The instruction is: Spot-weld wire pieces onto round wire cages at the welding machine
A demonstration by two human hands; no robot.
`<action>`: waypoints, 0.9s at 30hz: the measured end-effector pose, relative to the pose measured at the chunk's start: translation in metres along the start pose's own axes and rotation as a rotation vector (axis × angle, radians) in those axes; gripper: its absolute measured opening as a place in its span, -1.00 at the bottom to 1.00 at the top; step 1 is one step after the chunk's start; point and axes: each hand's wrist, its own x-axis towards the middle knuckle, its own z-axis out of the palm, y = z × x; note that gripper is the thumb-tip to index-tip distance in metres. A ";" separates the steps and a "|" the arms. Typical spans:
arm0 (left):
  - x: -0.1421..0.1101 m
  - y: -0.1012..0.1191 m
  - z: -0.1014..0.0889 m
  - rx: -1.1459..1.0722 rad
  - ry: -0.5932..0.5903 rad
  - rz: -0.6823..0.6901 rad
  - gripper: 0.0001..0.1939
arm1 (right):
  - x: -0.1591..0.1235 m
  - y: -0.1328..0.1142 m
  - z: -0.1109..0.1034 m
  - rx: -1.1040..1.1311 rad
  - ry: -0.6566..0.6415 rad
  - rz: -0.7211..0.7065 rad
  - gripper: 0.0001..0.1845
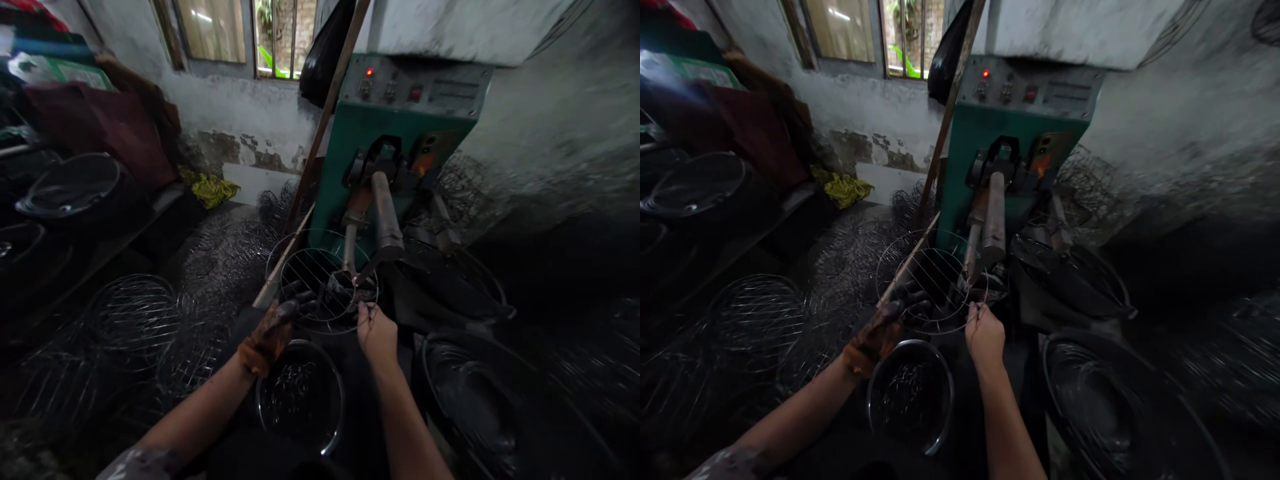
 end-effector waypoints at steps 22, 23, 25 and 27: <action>0.026 -0.028 0.028 0.148 0.089 0.109 -0.28 | 0.058 -0.015 -0.006 -0.382 -0.201 0.097 -0.69; 0.026 -0.028 0.028 0.157 0.094 0.113 -0.28 | 0.059 -0.016 -0.007 -0.390 -0.212 0.102 -0.68; 0.025 -0.027 0.028 0.185 0.095 0.123 -0.26 | 0.061 -0.017 -0.007 -0.402 -0.223 0.110 -0.66; 0.024 -0.024 0.029 0.242 0.089 0.119 -0.26 | 0.062 -0.017 -0.007 -0.408 -0.222 0.111 -0.66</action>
